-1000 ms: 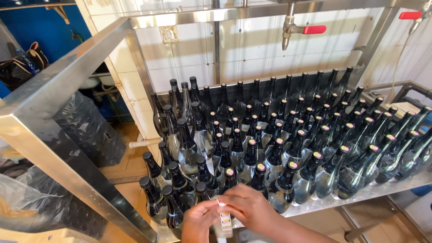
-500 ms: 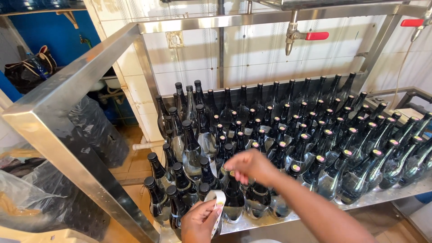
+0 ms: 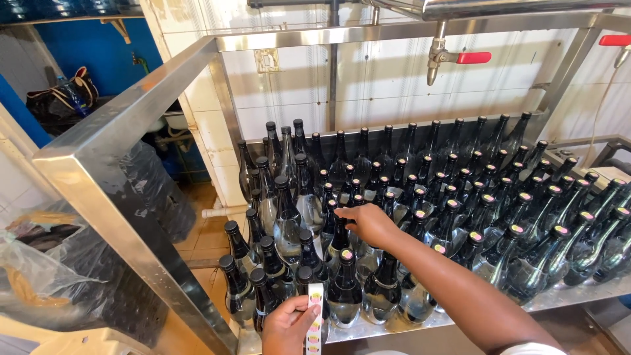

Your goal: Manually applying small circular labels to the caps of glass bottles arranged in a metal crate.

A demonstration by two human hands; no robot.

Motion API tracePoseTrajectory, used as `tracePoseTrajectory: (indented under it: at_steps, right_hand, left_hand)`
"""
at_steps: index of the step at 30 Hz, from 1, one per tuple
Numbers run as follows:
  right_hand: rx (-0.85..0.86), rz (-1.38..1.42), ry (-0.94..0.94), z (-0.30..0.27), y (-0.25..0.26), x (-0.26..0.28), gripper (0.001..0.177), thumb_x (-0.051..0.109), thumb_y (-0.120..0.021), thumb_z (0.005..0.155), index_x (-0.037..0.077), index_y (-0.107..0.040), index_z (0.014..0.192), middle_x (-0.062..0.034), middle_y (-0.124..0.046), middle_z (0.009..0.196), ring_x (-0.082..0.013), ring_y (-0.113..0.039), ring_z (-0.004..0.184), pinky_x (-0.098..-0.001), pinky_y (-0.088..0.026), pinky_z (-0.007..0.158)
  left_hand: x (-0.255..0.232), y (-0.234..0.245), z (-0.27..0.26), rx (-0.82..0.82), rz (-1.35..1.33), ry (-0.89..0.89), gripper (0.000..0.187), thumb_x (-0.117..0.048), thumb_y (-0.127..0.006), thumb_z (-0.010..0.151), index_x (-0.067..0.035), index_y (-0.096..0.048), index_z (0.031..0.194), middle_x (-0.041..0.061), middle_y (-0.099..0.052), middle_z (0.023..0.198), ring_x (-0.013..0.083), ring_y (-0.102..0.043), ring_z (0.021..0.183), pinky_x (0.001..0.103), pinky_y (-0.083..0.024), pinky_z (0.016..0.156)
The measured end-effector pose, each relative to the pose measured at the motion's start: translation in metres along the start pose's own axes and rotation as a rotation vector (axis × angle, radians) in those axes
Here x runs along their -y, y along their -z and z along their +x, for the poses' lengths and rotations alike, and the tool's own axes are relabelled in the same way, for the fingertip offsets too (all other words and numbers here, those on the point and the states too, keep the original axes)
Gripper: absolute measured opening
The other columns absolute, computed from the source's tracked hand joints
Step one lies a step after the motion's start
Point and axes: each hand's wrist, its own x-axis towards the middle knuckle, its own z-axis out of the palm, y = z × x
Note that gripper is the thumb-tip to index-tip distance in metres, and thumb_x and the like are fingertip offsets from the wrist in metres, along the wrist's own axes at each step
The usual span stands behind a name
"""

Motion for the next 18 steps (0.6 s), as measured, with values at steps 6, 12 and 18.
tracePoseTrajectory:
  at_steps: [6, 12, 18]
  right_hand:
    - [0.103, -0.102, 0.055, -0.007, -0.007, -0.003, 0.067, 0.003, -0.056, 0.109, 0.028, -0.045, 0.170, 0.0037, -0.042, 0.177, -0.0338, -0.026, 0.169, -0.0609, -0.041, 0.128]
    - [0.301, 0.113, -0.186, -0.029, 0.017, 0.021, 0.087, -0.002, -0.040, 0.113, 0.048, -0.013, 0.178, -0.0110, -0.023, 0.184, -0.0379, -0.078, 0.114, -0.0482, -0.051, 0.075]
    - [-0.151, 0.202, -0.219, -0.045, 0.011, 0.032, 0.051, 0.030, -0.057, 0.114, 0.006, -0.056, 0.159, -0.0191, -0.078, 0.138, -0.0411, -0.077, 0.120, -0.0556, -0.064, 0.100]
  left_hand:
    - [0.005, -0.003, 0.002, -0.009, -0.042, -0.009, 0.028, -0.002, -0.093, 0.090, 0.002, -0.096, 0.118, 0.019, -0.094, 0.092, 0.0220, -0.080, 0.077, 0.031, -0.063, 0.071]
    - [-0.004, -0.005, -0.008, -0.004, -0.033, -0.027, 0.025, -0.004, -0.091, 0.092, 0.002, -0.097, 0.116, 0.018, -0.095, 0.088, 0.0222, -0.082, 0.075, 0.031, -0.064, 0.069]
    - [0.010, -0.007, -0.002, -0.167, 0.040, -0.235, 0.012, -0.010, -0.094, 0.089, 0.001, -0.096, 0.095, 0.007, -0.094, 0.078, 0.0094, -0.075, 0.073, 0.024, -0.056, 0.070]
